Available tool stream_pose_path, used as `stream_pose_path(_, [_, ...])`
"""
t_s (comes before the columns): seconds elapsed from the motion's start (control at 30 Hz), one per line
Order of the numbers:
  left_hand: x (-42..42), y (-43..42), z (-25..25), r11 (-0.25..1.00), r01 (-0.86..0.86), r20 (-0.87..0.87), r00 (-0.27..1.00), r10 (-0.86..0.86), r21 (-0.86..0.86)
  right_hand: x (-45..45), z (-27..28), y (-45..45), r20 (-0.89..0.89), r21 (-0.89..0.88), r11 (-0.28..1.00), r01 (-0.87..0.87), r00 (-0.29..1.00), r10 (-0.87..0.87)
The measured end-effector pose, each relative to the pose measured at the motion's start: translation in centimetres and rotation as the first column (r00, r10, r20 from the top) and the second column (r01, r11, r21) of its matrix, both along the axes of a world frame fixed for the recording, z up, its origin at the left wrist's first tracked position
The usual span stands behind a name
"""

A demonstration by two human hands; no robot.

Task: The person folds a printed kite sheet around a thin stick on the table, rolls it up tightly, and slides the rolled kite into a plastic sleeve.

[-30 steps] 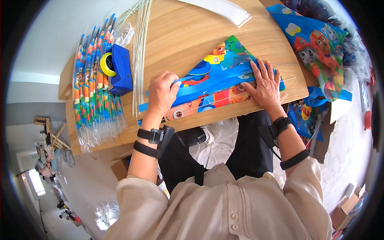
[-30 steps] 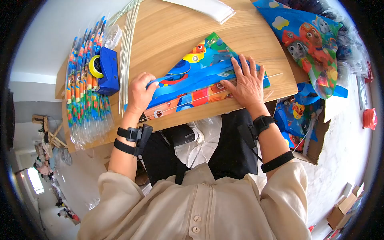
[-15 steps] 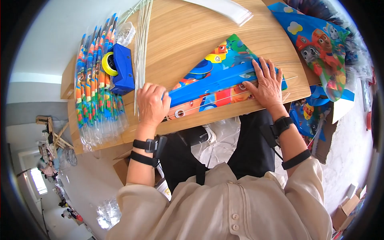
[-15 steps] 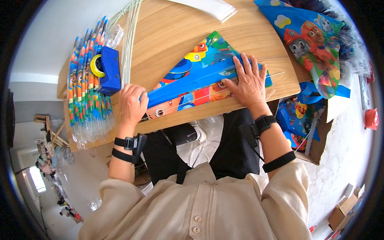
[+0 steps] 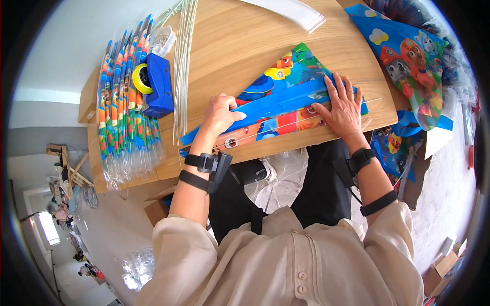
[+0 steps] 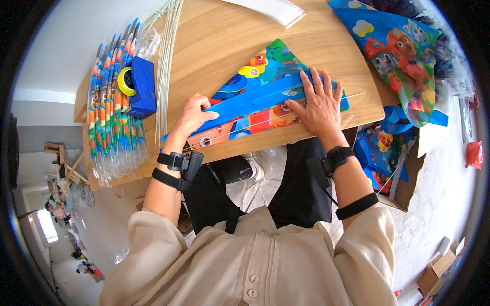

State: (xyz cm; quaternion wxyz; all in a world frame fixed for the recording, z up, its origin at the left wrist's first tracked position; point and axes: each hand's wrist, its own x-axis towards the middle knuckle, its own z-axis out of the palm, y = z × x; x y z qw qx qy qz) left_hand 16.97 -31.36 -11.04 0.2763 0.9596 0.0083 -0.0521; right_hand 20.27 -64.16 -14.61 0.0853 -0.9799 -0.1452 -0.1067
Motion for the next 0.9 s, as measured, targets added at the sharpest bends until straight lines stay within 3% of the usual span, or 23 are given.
stream_pose_path(0.07, [-0.2,0.5,0.0,0.997,0.008,-0.004,1.000,-0.008,-0.082,-0.1,0.2,0.0,-0.004,-0.004,1.000,0.003,1.000,-0.003])
stream_pose_path(0.13, [-0.6,0.9,0.1,0.956,-0.067,-0.080,0.996,0.046,-0.287,-0.1,0.2,0.0,-0.009,-0.009,1.000,0.001,1.000,-0.002])
stream_pose_path(0.23, [-1.0,1.6,0.2,0.908,-0.159,-0.202,0.976,0.085,-0.387,0.0,0.2,0.1,-0.009,-0.016,1.000,0.005,1.000,-0.005])
stream_pose_path(0.33, [-1.1,2.4,-0.8,0.954,-0.150,-0.129,0.984,0.120,-0.258,0.0,0.1,0.0,-0.022,-0.005,1.000,0.002,1.000,-0.002])
stream_pose_path(0.43, [-1.4,1.6,-1.7,0.949,-0.117,-0.023,0.993,0.116,-0.293,0.0,-0.2,0.0,-0.020,-0.041,0.999,0.014,1.000,-0.015])
stream_pose_path(0.63, [-1.0,0.6,0.5,0.971,-0.183,-0.161,0.974,0.157,-0.157,-1.0,1.5,1.1,0.143,0.036,0.998,-0.052,0.989,0.047])
stream_pose_path(0.7, [-1.1,0.1,1.1,0.977,-0.181,-0.151,0.975,0.163,-0.110,-2.4,2.3,4.0,0.165,0.142,0.911,-0.388,0.916,0.365])
stream_pose_path(0.77, [-1.1,0.2,1.2,0.984,-0.169,-0.140,0.977,0.160,-0.059,-4.1,2.2,8.0,0.135,0.239,0.808,-0.539,0.842,0.522])
stream_pose_path(0.87, [-1.2,0.8,0.3,0.988,-0.150,-0.098,0.984,0.147,-0.027,-5.9,1.3,12.0,0.042,0.257,0.800,-0.542,0.833,0.551])
stream_pose_path(0.9, [-1.3,1.0,0.2,0.984,-0.147,-0.089,0.986,0.138,-0.099,-6.2,0.3,12.6,0.032,0.253,0.825,-0.505,0.857,0.515])
